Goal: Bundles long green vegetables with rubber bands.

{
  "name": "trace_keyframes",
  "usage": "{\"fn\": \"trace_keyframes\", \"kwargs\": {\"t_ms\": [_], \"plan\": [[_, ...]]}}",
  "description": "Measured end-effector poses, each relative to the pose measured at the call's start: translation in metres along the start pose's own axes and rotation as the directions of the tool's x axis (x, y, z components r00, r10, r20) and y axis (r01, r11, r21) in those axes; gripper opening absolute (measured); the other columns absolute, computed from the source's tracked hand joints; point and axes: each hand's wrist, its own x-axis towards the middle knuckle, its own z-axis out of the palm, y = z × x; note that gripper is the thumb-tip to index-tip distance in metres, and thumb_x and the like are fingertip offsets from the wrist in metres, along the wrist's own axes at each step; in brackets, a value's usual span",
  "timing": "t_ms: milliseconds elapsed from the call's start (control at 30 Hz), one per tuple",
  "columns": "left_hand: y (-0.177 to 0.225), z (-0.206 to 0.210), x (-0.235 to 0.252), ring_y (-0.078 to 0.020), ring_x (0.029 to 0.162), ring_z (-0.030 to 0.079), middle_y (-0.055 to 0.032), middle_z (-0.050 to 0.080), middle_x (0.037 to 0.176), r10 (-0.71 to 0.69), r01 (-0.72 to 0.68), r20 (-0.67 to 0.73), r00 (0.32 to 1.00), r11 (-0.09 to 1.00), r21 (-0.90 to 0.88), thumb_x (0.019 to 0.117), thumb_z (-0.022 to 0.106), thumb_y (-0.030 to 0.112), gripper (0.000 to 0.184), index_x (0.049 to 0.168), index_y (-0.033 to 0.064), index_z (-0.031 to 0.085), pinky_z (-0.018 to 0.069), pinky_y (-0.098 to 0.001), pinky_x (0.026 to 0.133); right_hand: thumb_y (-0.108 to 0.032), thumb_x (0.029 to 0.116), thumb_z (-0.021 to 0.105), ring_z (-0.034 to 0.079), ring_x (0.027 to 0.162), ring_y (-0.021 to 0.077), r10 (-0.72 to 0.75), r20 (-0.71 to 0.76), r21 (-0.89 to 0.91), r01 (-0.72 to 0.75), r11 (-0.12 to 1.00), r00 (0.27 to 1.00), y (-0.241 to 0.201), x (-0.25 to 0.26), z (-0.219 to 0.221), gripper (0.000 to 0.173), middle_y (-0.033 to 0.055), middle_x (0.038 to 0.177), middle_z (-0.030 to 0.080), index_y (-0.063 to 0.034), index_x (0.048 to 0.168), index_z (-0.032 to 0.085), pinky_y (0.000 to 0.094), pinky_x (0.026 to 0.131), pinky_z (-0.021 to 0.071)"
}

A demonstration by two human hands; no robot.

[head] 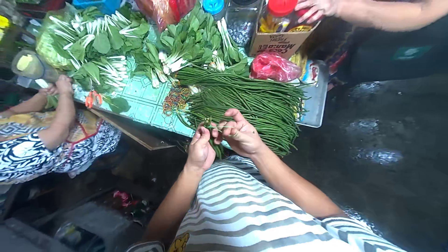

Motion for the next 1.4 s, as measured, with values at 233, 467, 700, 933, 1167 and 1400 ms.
{"fn": "trace_keyframes", "kwargs": {"t_ms": [233,467,700,933,1167,1400], "plan": [[0.004,-0.006,0.010,-0.0088,0.083,0.063,-0.0014,0.068,0.099,0.287,-0.323,0.149,0.946,0.853,0.411,0.1034,0.061,0.023,0.022,0.122,0.0168,0.069,0.0557,-0.0267,0.076,-0.018,0.0993,0.067,0.071,0.095,0.0187,0.070,-0.152,-0.047,-0.078,0.996,0.986,-0.020,0.015,0.026,0.066,0.0120,0.123,0.071,-0.0283,0.155,0.033,0.0353,0.086,0.0588],[0.023,-0.003,0.014,-0.0082,0.083,0.065,-0.0021,0.067,0.094,0.391,-0.429,0.366,0.845,0.086,0.899,0.1020,0.062,0.019,0.022,0.114,0.0066,0.075,0.0594,-0.0268,0.073,-0.005,0.0732,0.088,0.070,0.085,0.0163,-0.226,-0.049,-0.772,0.107,0.626,0.973,-0.039,0.029,0.019,0.075,0.0025,0.089,0.073,-0.0058,0.139,0.052,0.0337,0.081,0.0609],[0.012,0.015,0.013,-0.0122,0.075,0.063,-0.0068,0.067,0.089,0.083,-0.038,-0.110,0.990,0.933,0.359,0.1089,0.043,0.014,0.025,0.118,0.0074,0.066,0.0559,-0.0290,0.070,-0.015,0.0876,0.081,0.067,0.085,0.0130,-0.227,0.095,-0.641,0.234,0.731,0.969,-0.023,0.021,0.002,0.032,0.0020,0.089,0.076,-0.0082,0.117,0.071,0.0341,0.085,0.0547],[-0.001,0.018,0.019,-0.0149,0.085,0.067,-0.0068,0.069,0.101,0.307,-0.308,0.028,0.951,0.940,0.145,0.1034,0.060,0.017,0.021,0.123,0.0146,0.068,0.0585,-0.0341,0.081,-0.019,0.1030,0.062,0.065,0.075,0.0125,0.101,-0.313,0.008,-0.104,0.995,0.944,-0.026,0.028,0.034,0.038,0.0108,0.097,0.072,-0.0181,0.141,0.058,0.0268,0.069,0.0549],[0.023,0.010,0.033,-0.0130,0.097,0.068,-0.0062,0.070,0.108,0.668,-0.594,0.446,0.596,-0.007,0.804,0.1010,0.065,0.018,0.024,0.120,0.0058,0.074,0.0601,-0.0299,0.085,0.000,0.0861,0.077,0.073,0.093,0.0202,-0.149,-0.396,-0.331,0.011,0.944,0.906,-0.041,0.030,0.050,0.065,0.0147,0.103,0.075,-0.0090,0.146,0.053,0.0353,0.086,0.0611],[0.034,0.000,0.031,-0.0195,0.084,0.064,-0.0078,0.070,0.106,0.491,-0.450,0.682,0.542,-0.516,0.729,0.0973,0.065,0.014,0.028,0.124,0.0129,0.073,0.0536,-0.0352,0.075,0.002,0.0812,0.079,0.074,0.089,0.0242,-0.190,-0.389,-0.492,-0.029,0.870,0.901,-0.049,0.032,0.047,0.058,0.0142,0.100,0.075,-0.0060,0.134,0.056,0.0370,0.076,0.0636]]}}
